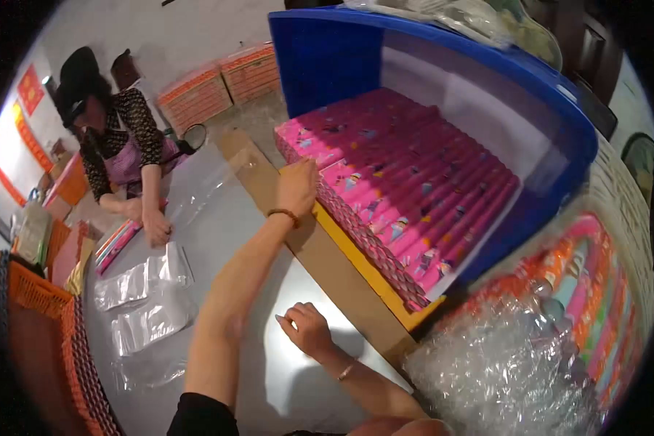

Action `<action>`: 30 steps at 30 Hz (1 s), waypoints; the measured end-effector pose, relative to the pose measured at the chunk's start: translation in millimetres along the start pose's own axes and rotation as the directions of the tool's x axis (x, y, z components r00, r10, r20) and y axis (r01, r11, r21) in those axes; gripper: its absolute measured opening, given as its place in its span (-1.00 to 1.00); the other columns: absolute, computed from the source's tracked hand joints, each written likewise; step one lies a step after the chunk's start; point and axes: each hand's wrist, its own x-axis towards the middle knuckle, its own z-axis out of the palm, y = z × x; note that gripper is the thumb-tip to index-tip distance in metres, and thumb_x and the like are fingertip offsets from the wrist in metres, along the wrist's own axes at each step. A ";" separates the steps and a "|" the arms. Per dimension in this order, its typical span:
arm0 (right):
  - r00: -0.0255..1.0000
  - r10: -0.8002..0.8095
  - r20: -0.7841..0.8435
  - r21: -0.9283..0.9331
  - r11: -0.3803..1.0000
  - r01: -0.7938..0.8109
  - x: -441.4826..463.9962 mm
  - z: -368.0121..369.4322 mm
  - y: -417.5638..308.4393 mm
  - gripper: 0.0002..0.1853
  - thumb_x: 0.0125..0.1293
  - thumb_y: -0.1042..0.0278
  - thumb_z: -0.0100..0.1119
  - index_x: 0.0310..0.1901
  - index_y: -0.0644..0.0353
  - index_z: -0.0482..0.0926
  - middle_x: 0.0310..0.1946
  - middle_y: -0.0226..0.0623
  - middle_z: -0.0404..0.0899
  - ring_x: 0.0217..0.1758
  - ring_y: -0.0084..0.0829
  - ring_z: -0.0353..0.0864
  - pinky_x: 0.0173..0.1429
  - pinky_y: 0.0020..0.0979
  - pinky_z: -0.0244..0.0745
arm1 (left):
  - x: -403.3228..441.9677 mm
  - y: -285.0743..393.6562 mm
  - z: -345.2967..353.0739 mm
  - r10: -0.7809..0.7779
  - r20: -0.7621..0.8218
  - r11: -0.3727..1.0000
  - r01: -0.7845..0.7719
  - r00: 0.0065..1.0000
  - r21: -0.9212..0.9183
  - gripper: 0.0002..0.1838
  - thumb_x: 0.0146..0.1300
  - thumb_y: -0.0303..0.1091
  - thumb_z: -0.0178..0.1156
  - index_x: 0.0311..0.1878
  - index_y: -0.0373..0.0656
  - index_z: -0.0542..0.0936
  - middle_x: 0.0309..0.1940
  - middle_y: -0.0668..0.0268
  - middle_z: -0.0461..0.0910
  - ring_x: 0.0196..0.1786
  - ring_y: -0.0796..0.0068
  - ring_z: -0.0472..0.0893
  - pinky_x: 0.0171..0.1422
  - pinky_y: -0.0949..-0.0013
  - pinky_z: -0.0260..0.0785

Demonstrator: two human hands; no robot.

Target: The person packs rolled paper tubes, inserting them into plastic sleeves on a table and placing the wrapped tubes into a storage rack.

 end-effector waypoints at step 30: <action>0.994 0.090 0.058 -0.030 0.996 -0.088 -0.5 -1.4 4.4 -0.75 0.14 0.33 0.32 -0.55 0.16 0.44 -0.57 -0.29 0.43 -0.41 -0.20 0.43 -0.32 -0.21 0.37 | -10.4 -2.1 -20.5 -0.341 0.414 0.937 0.342 0.844 0.075 -0.59 -0.01 -0.15 0.27 -0.16 -0.21 0.48 -0.34 -0.03 0.61 -0.18 -0.06 0.61 -0.09 0.05 0.45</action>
